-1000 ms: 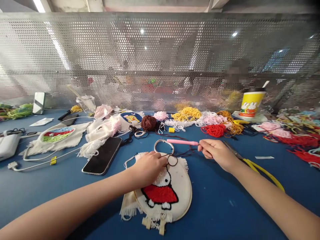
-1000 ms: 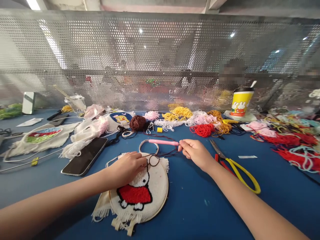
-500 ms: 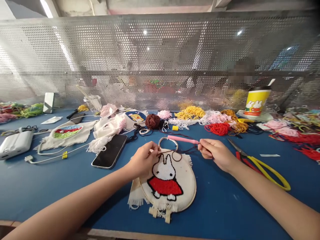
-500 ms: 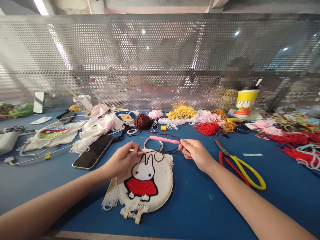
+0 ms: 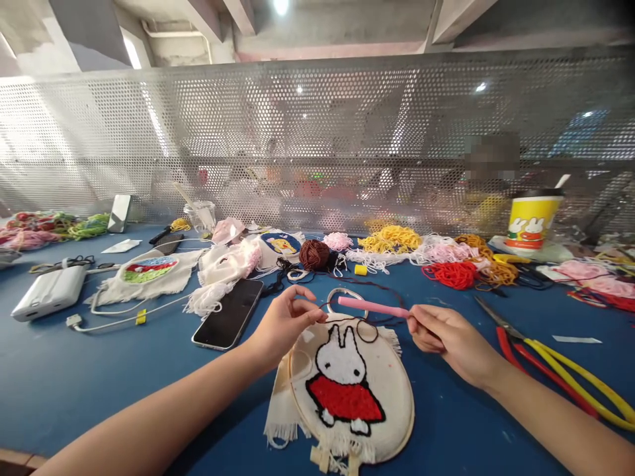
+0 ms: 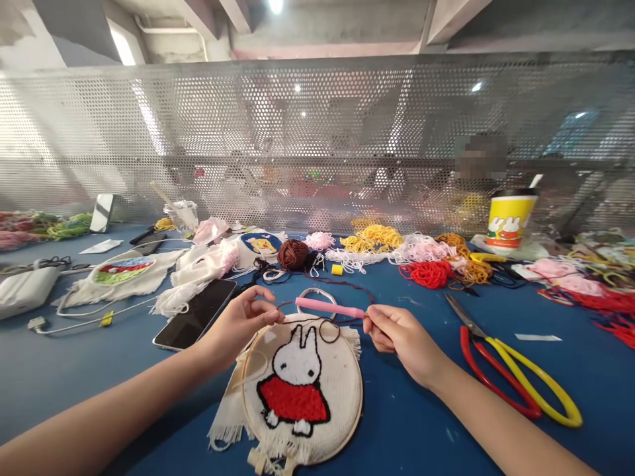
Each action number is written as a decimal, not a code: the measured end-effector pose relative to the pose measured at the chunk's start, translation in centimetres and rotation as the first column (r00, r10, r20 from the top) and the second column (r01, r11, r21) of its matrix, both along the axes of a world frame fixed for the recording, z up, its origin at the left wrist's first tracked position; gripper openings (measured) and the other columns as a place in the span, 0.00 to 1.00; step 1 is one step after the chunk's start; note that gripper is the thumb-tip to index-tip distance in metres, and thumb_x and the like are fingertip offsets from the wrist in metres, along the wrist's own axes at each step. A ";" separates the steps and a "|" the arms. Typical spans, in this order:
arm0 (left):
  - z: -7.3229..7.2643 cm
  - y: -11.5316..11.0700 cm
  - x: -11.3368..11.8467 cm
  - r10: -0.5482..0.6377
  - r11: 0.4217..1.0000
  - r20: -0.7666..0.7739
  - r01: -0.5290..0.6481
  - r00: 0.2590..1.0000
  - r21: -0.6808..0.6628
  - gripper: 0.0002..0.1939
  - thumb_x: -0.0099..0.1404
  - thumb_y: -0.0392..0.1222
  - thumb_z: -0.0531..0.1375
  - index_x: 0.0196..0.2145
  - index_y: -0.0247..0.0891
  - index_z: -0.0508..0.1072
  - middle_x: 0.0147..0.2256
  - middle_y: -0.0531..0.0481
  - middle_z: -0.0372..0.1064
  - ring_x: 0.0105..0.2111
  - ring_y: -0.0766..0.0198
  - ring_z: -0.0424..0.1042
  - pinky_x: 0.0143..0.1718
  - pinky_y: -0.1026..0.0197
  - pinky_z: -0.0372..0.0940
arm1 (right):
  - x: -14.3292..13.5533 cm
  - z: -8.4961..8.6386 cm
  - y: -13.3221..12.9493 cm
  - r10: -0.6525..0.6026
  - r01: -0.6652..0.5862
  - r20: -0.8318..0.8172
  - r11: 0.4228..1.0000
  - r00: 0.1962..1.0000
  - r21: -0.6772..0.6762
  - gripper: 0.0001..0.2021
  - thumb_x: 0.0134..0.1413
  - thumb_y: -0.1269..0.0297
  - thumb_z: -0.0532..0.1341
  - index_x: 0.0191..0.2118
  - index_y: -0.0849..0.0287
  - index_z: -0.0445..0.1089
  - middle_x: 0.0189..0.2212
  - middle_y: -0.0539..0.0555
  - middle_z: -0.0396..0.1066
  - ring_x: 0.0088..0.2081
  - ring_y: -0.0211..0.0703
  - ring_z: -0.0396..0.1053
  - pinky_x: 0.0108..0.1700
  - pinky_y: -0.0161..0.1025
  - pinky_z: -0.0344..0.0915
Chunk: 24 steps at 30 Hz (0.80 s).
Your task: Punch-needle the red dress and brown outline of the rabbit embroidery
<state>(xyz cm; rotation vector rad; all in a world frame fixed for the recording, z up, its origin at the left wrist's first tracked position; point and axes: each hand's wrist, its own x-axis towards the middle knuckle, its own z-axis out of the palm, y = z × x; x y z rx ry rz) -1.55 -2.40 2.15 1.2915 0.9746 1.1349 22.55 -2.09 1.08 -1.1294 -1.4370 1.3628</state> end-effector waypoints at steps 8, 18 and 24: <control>0.3 0.2 -0.2 0.027 0.996 0.019 -0.025 0.999 -0.087 0.11 0.46 0.38 0.63 0.30 0.34 0.68 0.23 0.53 0.72 0.26 0.67 0.71 0.33 0.61 0.64 | 0.4 -0.2 0.1 0.002 -0.001 -0.016 0.999 1.000 0.047 0.19 0.47 0.50 0.53 0.19 0.61 0.59 0.10 0.41 0.40 0.14 0.29 0.40 0.19 0.33 0.38; 0.5 0.1 -0.2 0.042 0.998 -0.016 -0.042 0.999 -0.039 0.02 0.49 0.34 0.59 0.25 0.34 0.70 0.22 0.54 0.70 0.25 0.70 0.69 0.33 0.64 0.63 | 0.5 -0.7 0.3 0.064 -0.063 -0.016 0.994 0.998 0.087 0.18 0.47 0.50 0.53 0.21 0.62 0.60 0.11 0.41 0.39 0.15 0.29 0.39 0.19 0.33 0.38; 0.5 0.2 -0.5 0.047 0.999 -0.052 -0.047 0.998 0.009 0.02 0.50 0.36 0.59 0.25 0.35 0.70 0.22 0.54 0.70 0.26 0.69 0.69 0.32 0.64 0.63 | 0.6 -0.7 0.1 0.087 -0.084 -0.021 0.990 0.996 0.117 0.18 0.48 0.51 0.53 0.22 0.62 0.61 0.12 0.42 0.40 0.16 0.29 0.40 0.19 0.33 0.38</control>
